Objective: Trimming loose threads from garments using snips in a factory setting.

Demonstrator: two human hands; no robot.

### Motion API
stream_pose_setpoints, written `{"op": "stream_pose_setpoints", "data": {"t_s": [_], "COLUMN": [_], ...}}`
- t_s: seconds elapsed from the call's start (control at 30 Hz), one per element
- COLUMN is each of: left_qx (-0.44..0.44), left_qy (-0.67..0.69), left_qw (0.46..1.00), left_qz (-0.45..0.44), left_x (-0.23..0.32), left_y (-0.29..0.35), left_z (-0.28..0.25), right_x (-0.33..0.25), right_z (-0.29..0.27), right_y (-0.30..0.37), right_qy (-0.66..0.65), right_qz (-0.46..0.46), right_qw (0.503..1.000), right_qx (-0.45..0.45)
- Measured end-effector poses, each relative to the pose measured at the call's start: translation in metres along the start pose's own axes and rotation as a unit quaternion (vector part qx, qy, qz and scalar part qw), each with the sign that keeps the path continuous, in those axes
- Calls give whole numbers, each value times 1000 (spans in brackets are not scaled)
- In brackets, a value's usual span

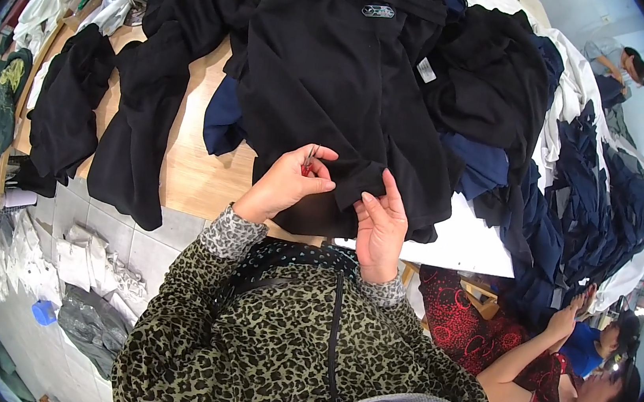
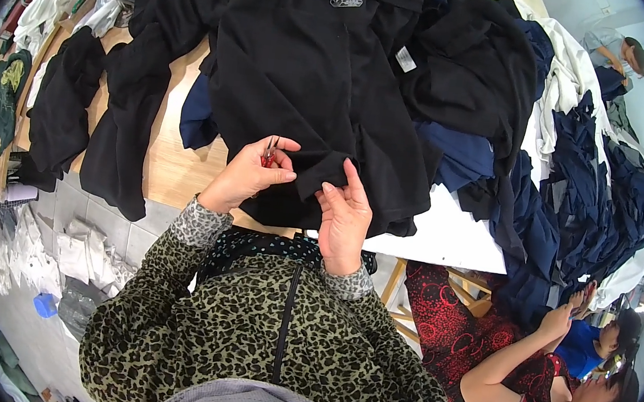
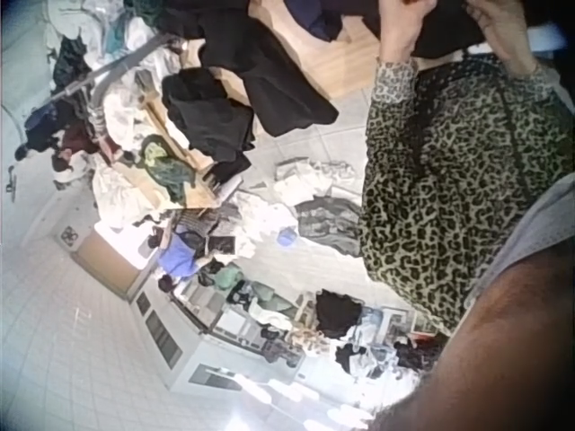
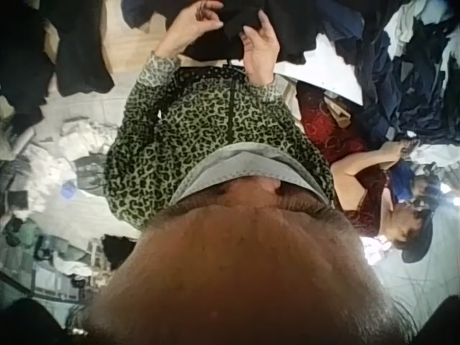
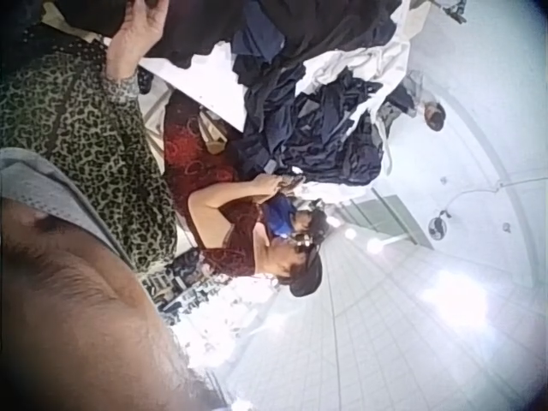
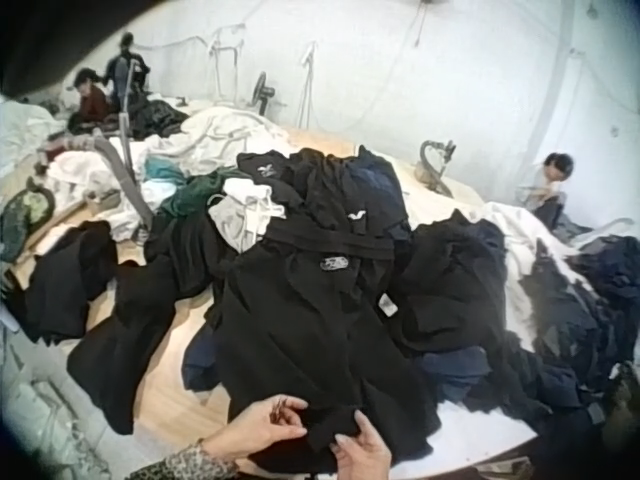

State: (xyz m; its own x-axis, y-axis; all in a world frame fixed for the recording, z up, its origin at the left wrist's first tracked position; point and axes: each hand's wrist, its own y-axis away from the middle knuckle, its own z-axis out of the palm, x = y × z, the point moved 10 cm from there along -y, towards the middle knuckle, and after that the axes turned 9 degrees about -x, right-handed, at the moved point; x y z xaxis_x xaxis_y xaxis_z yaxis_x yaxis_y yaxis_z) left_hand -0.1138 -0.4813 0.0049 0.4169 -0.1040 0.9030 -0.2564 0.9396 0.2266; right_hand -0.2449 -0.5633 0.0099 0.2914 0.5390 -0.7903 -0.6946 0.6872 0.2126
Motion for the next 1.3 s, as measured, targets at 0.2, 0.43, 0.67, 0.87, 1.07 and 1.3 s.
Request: {"op": "stream_pose_setpoints", "data": {"t_s": [0.2,0.43,0.67,0.87,1.07,1.3], "left_qx": [65,41,73,73,83,91], "left_qy": [-36,103,205,168,170,184], "left_qw": [997,991,976,983,982,979], "left_qz": [4,-78,-2,25,24,-2], "left_x": [-3,-32,-29,-21,-28,-36], "left_y": [9,10,4,5,4,4], "left_z": [-3,29,33,34,28,22], "right_x": [0,-1,1,-1,0,3], "right_z": [-8,-7,-10,-14,-16,-16], "right_y": [0,3,4,7,7,8], "right_qy": [-2,-13,-13,-27,-14,-18], "right_qz": [-4,-18,-21,-38,-31,-22], "right_qw": [1000,1000,1000,998,999,999], "right_qx": [14,20,13,36,39,39]}}
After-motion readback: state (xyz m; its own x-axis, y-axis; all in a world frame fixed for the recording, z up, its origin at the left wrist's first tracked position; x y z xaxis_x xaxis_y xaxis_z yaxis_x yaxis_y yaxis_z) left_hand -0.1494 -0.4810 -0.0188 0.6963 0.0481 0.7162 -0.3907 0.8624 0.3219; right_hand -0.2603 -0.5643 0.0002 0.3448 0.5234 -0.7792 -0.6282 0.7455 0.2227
